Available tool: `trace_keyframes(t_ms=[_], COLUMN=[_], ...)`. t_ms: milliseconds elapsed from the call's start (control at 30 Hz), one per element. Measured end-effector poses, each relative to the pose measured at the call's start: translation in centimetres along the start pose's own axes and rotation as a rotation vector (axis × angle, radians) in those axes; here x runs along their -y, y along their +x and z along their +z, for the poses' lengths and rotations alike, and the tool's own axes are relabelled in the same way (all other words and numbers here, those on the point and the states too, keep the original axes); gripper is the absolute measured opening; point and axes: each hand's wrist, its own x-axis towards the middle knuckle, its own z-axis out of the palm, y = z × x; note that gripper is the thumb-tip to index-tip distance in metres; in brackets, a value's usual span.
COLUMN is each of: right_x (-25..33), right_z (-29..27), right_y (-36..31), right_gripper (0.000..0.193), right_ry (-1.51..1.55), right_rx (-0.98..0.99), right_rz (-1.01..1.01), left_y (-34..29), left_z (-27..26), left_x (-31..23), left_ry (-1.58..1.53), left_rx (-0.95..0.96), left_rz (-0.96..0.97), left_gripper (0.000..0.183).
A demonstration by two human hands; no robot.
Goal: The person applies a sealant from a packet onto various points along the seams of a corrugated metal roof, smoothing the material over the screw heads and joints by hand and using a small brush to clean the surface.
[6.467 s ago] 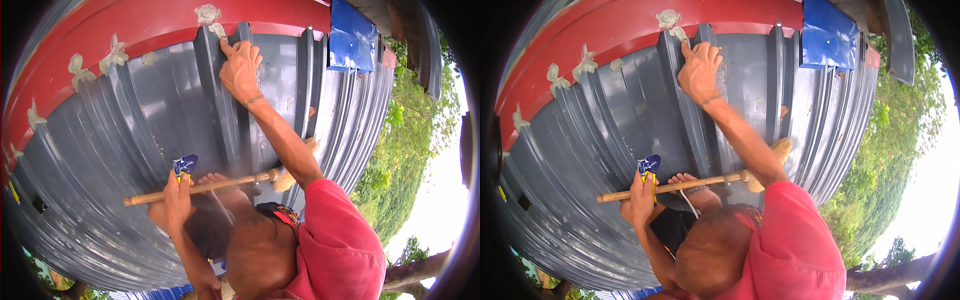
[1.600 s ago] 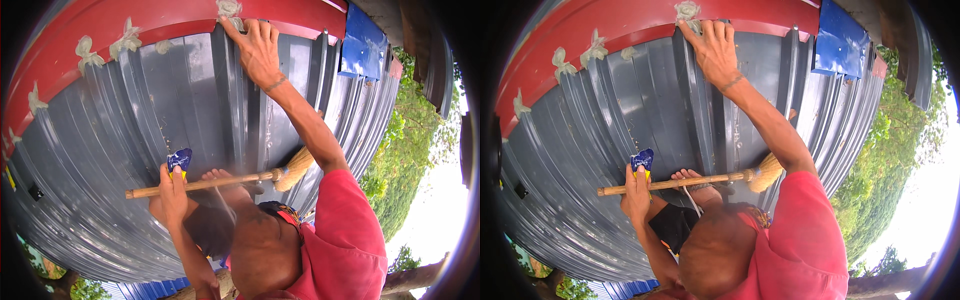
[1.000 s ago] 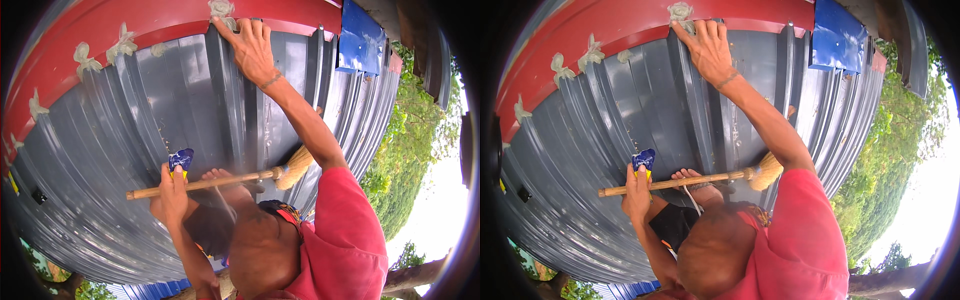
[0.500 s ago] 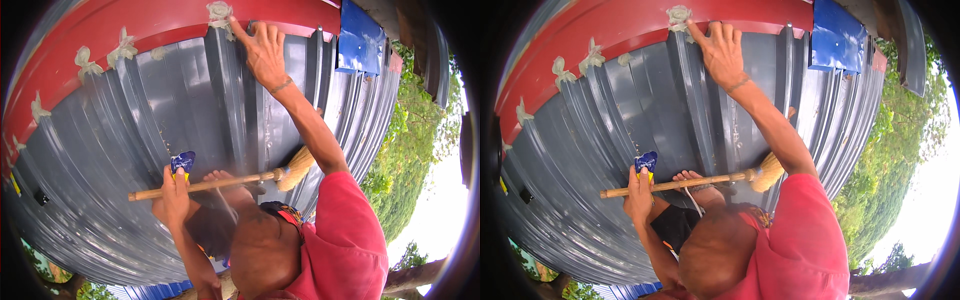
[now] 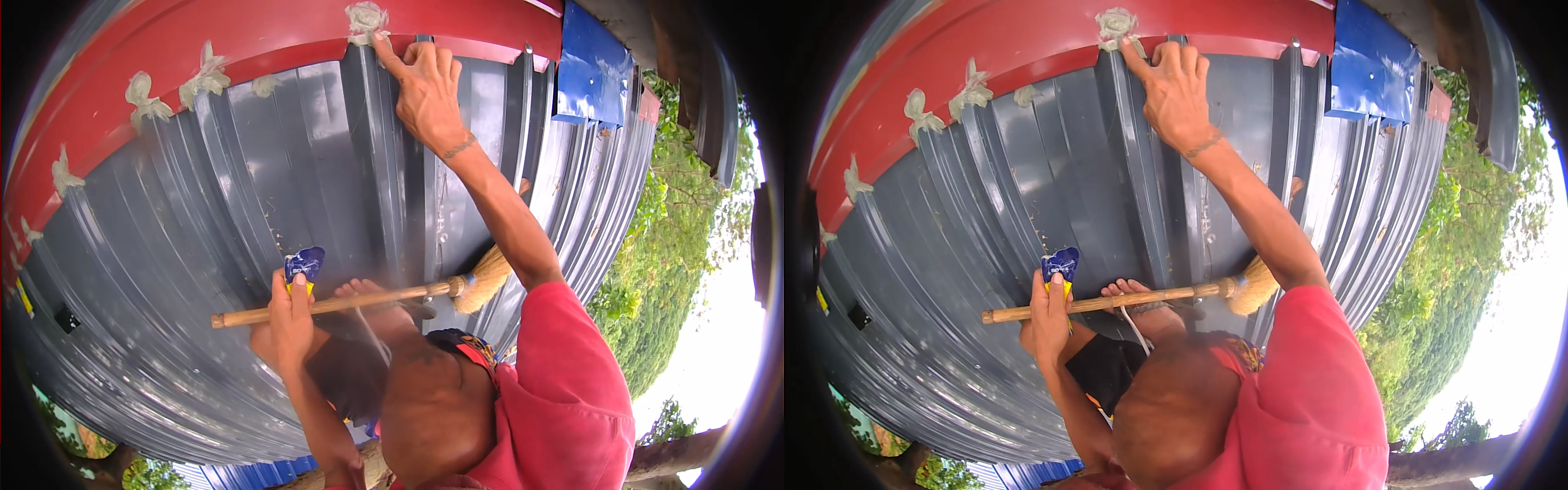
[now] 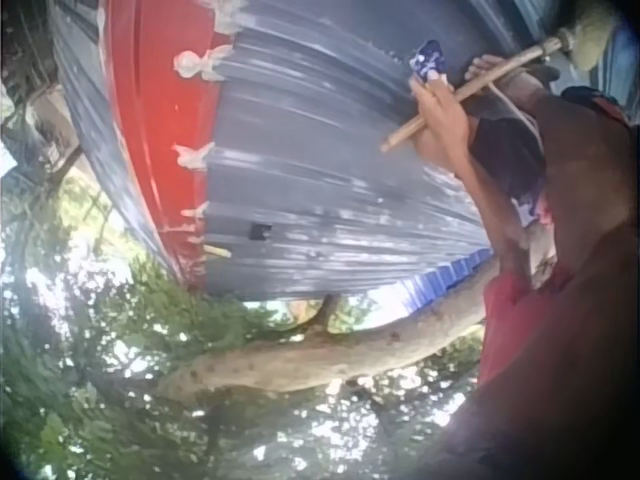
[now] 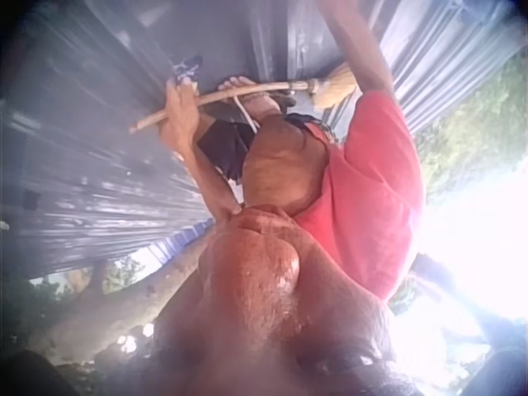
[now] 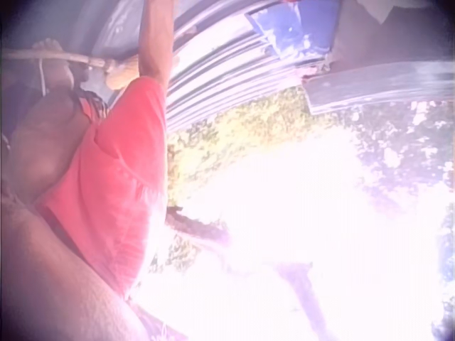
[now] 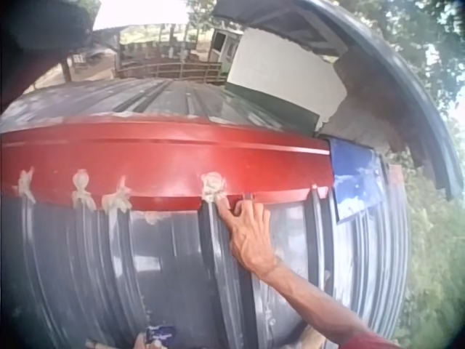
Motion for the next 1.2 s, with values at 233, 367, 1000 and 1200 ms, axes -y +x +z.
trace_keyframes(t_ms=[233,367,1000,1200], right_x=[2.9,3.7,4.3,4.8], right_z=[2.2,2.6,3.3,3.2], right_y=[0.8,0.6,0.1,0.0], right_gripper=[0.071,0.056,0.057,0.052], right_ry=[-0.116,-0.231,-0.254,-0.275], right_rx=[-0.093,-0.104,-0.082,-0.081], right_rz=[-0.036,-0.109,-0.070,-0.097], left_y=[0.3,0.3,0.1,-0.3], left_z=[0.2,0.3,-1.1,-1.0], left_x=[-1.5,-1.6,-0.6,-0.5], left_ry=[0.043,0.025,0.055,0.055], left_rx=[0.028,0.021,0.027,0.043], left_rz=[-0.010,0.015,0.006,0.002], left_gripper=[0.035,0.035,0.035,0.036])
